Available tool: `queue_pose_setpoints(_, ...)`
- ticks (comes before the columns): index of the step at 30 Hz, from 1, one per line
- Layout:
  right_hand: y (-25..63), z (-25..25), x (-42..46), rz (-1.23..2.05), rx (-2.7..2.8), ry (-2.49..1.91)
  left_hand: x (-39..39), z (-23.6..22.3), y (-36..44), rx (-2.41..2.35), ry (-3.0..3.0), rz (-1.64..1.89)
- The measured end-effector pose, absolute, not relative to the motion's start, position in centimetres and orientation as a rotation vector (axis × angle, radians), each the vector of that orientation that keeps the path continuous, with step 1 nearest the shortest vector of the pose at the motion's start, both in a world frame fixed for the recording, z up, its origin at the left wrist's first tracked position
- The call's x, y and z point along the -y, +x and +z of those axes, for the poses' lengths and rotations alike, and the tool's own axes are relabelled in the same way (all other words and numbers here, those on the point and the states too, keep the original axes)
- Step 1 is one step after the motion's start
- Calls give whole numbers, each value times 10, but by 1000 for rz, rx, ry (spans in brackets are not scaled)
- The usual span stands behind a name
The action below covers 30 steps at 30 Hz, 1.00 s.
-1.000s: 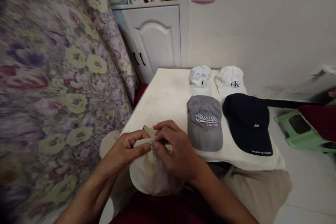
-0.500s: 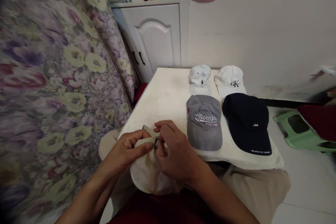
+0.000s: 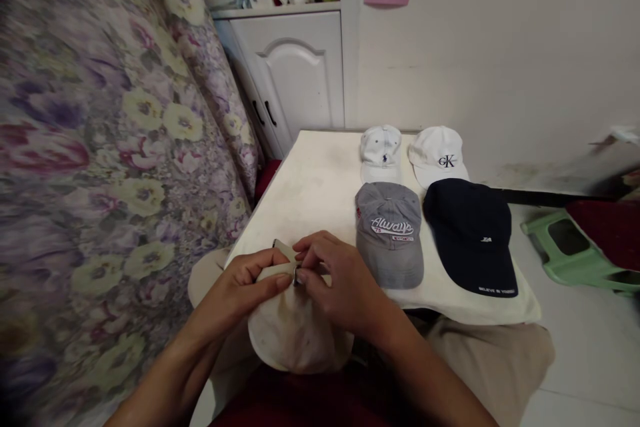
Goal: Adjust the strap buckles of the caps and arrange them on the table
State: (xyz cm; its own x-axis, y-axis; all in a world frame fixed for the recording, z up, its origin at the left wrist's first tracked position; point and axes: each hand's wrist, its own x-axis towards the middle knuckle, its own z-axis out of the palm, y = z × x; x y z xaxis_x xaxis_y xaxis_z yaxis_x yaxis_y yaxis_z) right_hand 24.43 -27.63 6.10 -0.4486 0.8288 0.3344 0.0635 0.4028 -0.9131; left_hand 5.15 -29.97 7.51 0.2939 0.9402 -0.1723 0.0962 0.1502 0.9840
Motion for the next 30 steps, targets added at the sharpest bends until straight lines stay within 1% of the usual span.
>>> queue_pose_setpoints(4, 249, 57, 266, 1347, 1713, -720, 299, 76, 51, -1075, 1271, 819)
queue_pose_setpoints(8, 251, 53, 259, 1459, 1686, -657, 297, 77, 50, -1075, 1343, 831)
queue_pose_setpoints(11, 251, 56, 256, 1491, 1717, -634, 297, 77, 49, -1092, 1405, 842)
queue_pose_setpoints(21, 245, 62, 252, 1491, 1799, -733, 297, 75, 47, -1151, 1341, 857)
queue_pose_setpoints(30, 242, 59, 249, 1672, 1696, -669, 298, 77, 47, -1193, 1399, 866)
